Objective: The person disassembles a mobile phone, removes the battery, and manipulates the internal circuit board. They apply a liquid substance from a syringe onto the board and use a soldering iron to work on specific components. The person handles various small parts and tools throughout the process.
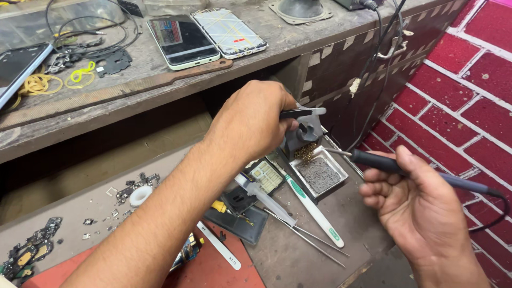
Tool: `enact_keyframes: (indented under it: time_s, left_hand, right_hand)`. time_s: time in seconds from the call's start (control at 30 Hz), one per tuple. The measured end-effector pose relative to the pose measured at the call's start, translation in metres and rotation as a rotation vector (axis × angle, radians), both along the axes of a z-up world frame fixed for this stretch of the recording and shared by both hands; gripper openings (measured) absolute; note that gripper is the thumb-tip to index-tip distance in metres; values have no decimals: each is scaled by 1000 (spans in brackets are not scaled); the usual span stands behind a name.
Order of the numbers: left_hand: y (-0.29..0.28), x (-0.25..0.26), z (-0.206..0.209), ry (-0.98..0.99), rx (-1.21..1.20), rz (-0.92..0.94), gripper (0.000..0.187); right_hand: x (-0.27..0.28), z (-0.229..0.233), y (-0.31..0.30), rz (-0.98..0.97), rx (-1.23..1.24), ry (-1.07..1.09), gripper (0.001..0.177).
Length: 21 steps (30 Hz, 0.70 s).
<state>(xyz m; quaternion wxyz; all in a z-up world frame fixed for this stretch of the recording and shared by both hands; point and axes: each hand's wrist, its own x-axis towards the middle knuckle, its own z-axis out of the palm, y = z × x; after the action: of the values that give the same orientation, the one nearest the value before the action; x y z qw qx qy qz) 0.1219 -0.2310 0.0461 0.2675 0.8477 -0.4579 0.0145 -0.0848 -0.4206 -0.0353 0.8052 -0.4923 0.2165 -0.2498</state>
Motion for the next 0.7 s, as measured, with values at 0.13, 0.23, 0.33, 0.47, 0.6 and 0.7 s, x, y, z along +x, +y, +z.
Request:
enact_keyframes:
  time_s: [0.13, 0.23, 0.33, 0.47, 0.6, 0.7]
  left_hand:
    - [2, -2, 0, -163, -185, -27, 25]
    - [1, -4, 0, -104, -162, -10, 23]
    - [2, -4, 4, -76, -92, 11, 21]
    - [2, -5, 3, -57, -84, 19, 20]
    - [4, -3, -2, -91, -185, -23, 20]
    - [3, -3, -4, -118, -187, -15, 25]
  right_hand:
    - [12, 21, 28, -12, -317, 66, 32]
    - [18, 32, 44, -7, -656, 86, 27]
    - [27, 38, 54, -25, -961, 189, 24]
    - [39, 43, 52, -46, -1300, 170, 25]
    - [38, 40, 55, -52, -1461, 62, 23]
    - [40, 44, 47, 45, -1104, 228, 22]
